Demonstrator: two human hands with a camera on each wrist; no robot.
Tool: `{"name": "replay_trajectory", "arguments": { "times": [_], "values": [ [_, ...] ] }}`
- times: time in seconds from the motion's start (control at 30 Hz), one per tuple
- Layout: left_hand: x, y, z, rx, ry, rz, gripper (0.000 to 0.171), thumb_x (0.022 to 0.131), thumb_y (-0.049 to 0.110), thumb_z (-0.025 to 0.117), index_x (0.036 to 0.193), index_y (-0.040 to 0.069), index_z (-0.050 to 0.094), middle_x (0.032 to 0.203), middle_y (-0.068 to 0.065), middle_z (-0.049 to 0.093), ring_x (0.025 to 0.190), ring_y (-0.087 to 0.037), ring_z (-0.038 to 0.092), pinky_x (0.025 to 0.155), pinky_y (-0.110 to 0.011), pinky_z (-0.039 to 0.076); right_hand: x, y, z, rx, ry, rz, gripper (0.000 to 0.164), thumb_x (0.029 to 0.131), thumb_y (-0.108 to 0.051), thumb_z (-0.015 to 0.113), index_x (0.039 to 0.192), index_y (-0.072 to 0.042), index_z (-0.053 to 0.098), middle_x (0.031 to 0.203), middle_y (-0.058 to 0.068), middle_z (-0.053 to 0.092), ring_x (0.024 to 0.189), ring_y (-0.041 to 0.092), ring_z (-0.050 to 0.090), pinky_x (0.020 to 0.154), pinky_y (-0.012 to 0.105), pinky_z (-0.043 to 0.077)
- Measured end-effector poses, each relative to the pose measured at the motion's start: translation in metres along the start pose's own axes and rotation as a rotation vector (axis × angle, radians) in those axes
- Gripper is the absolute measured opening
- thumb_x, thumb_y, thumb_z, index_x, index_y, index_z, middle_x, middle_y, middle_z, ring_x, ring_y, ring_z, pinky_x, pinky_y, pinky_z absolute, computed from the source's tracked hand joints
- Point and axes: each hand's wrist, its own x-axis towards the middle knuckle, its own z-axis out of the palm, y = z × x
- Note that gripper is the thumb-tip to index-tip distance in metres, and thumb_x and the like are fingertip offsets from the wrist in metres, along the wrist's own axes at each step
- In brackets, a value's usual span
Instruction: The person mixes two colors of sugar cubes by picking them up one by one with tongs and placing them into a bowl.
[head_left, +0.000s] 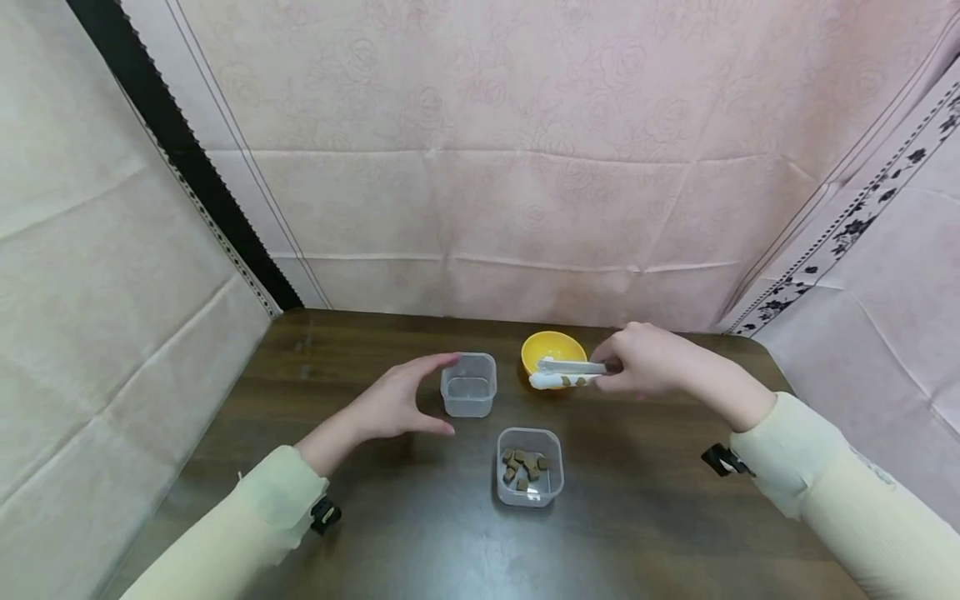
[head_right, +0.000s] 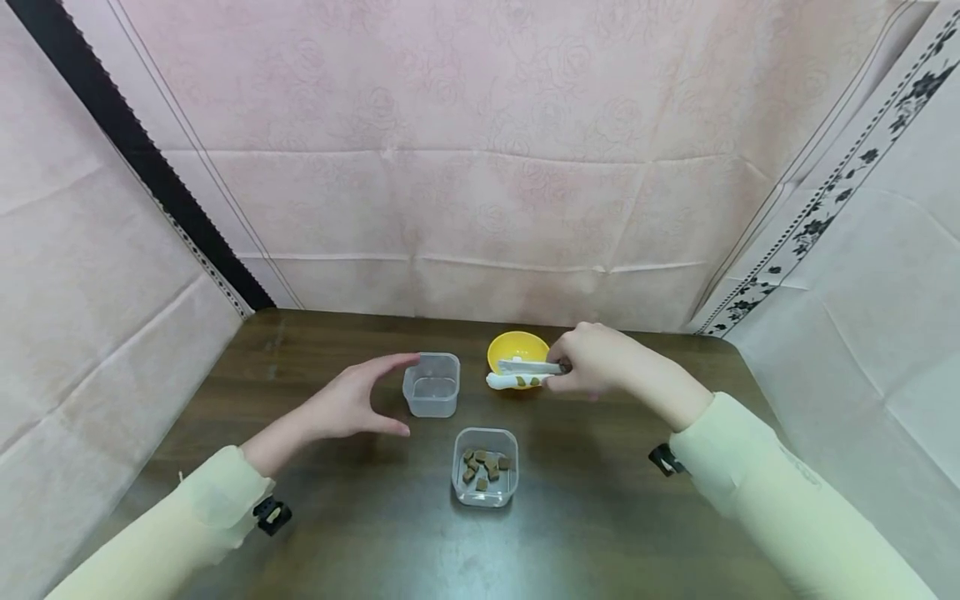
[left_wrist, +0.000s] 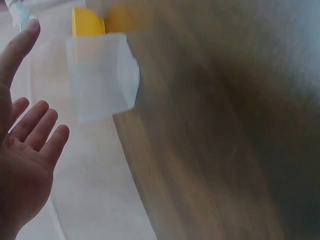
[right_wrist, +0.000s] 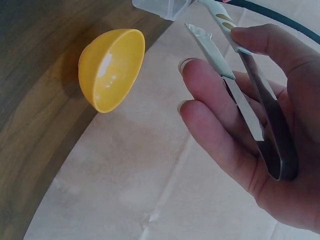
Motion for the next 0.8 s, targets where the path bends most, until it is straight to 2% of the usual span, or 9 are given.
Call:
{"name": "replay_trajectory", "arguments": {
  "times": [0.1, 0.27, 0.37, 0.53, 0.8],
  "values": [
    [-0.004, 0.009, 0.008, 0.004, -0.031, 0.012, 0.104, 0.076, 0.031, 0.100, 0.162, 0.016, 0.045, 0.164, -0.008, 0.049, 0.149, -0.032, 0.048, 0.122, -0.057, 0.040, -0.003, -0.003, 0.000, 0.007, -0.005, 0.007, 0.007, 0.095, -0.023, 0.076, 0.092, -0.017, 0.077, 0.060, -0.009, 0.054, 0.046, 0.008, 0.055, 0.046, 0.026, 0.043],
    [-0.008, 0.018, 0.024, -0.003, -0.070, 0.025, 0.102, 0.076, 0.029, 0.100, 0.161, 0.015, 0.047, 0.161, -0.007, 0.052, 0.145, -0.031, 0.053, 0.120, -0.056, 0.044, -0.006, -0.009, -0.001, 0.053, -0.042, 0.022, 0.006, 0.096, -0.023, 0.075, 0.093, -0.018, 0.077, 0.061, -0.008, 0.055, 0.047, 0.010, 0.059, 0.049, 0.028, 0.050],
    [-0.010, 0.024, 0.031, 0.059, -0.091, 0.043, 0.102, 0.075, 0.033, 0.100, 0.161, 0.015, 0.048, 0.160, -0.007, 0.053, 0.144, -0.030, 0.054, 0.118, -0.054, 0.046, -0.008, -0.012, -0.003, 0.091, -0.068, 0.031, 0.008, 0.097, -0.023, 0.075, 0.097, -0.016, 0.078, 0.064, -0.006, 0.059, 0.050, 0.013, 0.063, 0.051, 0.029, 0.054],
    [-0.012, 0.036, 0.033, 0.151, -0.088, 0.074, 0.103, 0.074, 0.037, 0.101, 0.160, 0.019, 0.049, 0.160, -0.007, 0.053, 0.143, -0.027, 0.055, 0.116, -0.052, 0.049, -0.009, -0.014, -0.004, 0.126, -0.086, 0.046, 0.011, 0.098, -0.024, 0.075, 0.102, -0.014, 0.079, 0.070, -0.004, 0.066, 0.052, 0.015, 0.065, 0.054, 0.031, 0.058],
    [-0.012, 0.044, 0.034, 0.114, -0.083, 0.072, 0.103, 0.074, 0.036, 0.101, 0.161, 0.018, 0.048, 0.159, -0.006, 0.055, 0.141, -0.027, 0.056, 0.115, -0.053, 0.050, -0.010, -0.014, -0.003, 0.109, -0.091, 0.037, 0.010, 0.098, -0.025, 0.075, 0.101, -0.016, 0.079, 0.071, -0.003, 0.066, 0.050, 0.013, 0.063, 0.052, 0.030, 0.055]
  ]
}}
